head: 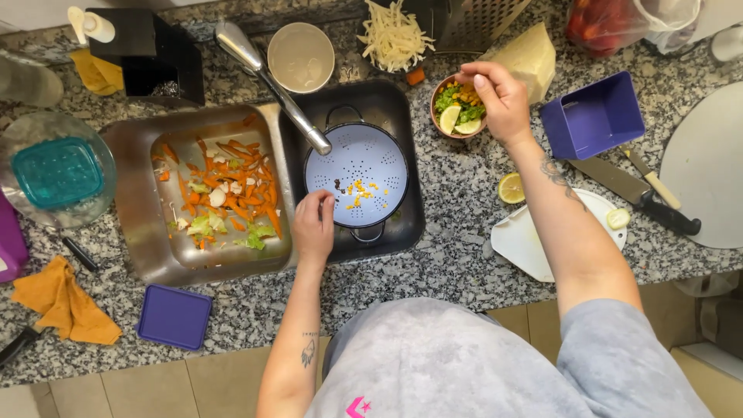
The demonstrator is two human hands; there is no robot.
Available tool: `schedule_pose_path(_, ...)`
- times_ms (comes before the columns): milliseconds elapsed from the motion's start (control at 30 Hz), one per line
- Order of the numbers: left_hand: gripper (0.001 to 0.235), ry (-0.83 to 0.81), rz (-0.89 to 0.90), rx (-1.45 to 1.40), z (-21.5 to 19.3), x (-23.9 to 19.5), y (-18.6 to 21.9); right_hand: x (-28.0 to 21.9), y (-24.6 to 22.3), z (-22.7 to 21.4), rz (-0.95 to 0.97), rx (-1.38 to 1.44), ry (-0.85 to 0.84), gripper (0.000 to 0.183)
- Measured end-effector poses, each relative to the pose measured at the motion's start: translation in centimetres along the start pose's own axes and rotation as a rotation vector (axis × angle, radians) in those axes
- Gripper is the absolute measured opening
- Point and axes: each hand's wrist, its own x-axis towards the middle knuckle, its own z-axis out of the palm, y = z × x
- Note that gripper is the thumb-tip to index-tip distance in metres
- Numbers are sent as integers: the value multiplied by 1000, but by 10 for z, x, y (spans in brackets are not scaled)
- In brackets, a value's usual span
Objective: The person collects vegetable scraps from a colander and the sink basin, placing them into a plastic bag. They then remove the sink strainer, clear the remaining debris into the bag, and dispose of the bag in a trash bin.
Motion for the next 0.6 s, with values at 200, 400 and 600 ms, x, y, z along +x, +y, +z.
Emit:
schedule_pose_path(200, 20, -280, -94, 24, 22, 28, -23, -1, -5, -1, 32, -329, -194, 37)
schedule_pose_path(400, 49, -297, -61, 302, 94, 34, -86, -4, -10, -4, -308, -507, -258, 40)
schedule_pose_path(600, 31, -529, -329, 310, 135, 35, -75, -16, -61, 22, -290, -534, -201, 45)
